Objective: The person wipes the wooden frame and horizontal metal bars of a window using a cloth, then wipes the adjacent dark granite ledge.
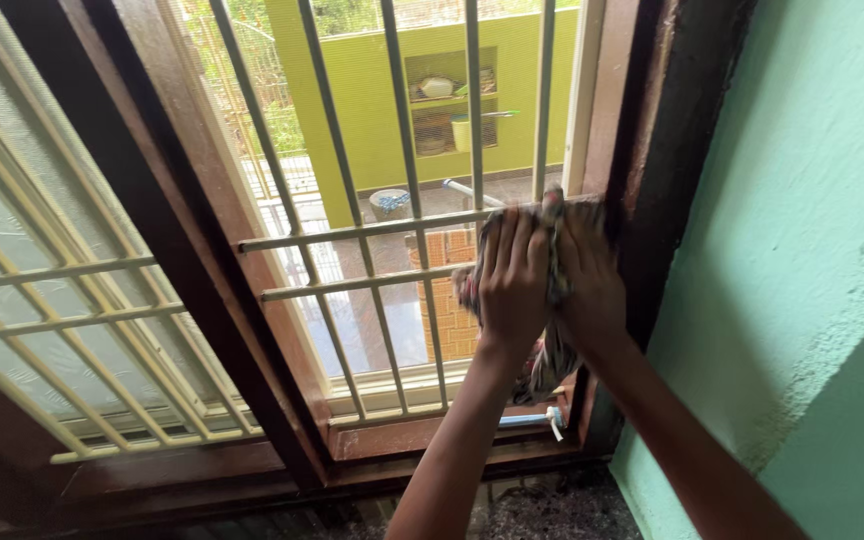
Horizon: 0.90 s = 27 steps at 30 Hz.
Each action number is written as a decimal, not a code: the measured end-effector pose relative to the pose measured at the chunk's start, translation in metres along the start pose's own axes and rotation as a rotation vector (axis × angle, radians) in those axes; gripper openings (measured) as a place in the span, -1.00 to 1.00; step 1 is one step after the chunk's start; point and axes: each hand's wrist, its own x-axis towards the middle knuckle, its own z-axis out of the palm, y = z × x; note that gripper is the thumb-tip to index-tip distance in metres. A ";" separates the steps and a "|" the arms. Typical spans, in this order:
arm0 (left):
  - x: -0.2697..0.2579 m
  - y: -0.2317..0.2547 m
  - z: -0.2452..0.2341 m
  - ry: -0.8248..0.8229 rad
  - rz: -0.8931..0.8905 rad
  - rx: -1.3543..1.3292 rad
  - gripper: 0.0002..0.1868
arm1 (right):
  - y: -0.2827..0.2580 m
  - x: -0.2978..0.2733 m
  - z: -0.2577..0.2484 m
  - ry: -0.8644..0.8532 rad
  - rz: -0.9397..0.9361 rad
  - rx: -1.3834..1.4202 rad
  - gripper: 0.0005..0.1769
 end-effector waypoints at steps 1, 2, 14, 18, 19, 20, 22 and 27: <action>-0.011 0.004 -0.004 0.003 0.002 -0.004 -0.70 | -0.004 -0.009 -0.006 -0.051 0.101 0.106 -0.24; -0.021 0.008 -0.007 -0.025 -0.085 -0.105 -0.63 | -0.007 -0.016 -0.010 -0.101 0.203 0.212 -0.22; -0.020 -0.023 0.027 -0.341 0.106 0.394 -0.56 | 0.010 -0.006 0.027 -0.224 0.028 -0.126 -0.27; 0.007 -0.024 0.014 -0.410 0.189 0.373 -0.54 | 0.048 0.025 0.058 -0.886 0.183 -0.221 -0.28; 0.009 -0.025 0.009 -0.415 0.189 0.375 -0.54 | 0.054 0.030 0.067 -0.918 0.267 -0.157 -0.58; 0.010 -0.026 0.006 -0.582 0.123 0.324 -0.68 | 0.056 0.030 0.072 -0.949 0.351 -0.091 -0.81; 0.002 -0.023 0.007 -0.756 0.059 0.258 -0.81 | 0.051 0.014 0.067 -0.806 0.299 -0.054 -0.71; -0.023 -0.022 0.026 -0.320 0.104 0.403 -0.67 | 0.020 -0.001 0.044 -0.386 0.146 -0.010 -0.60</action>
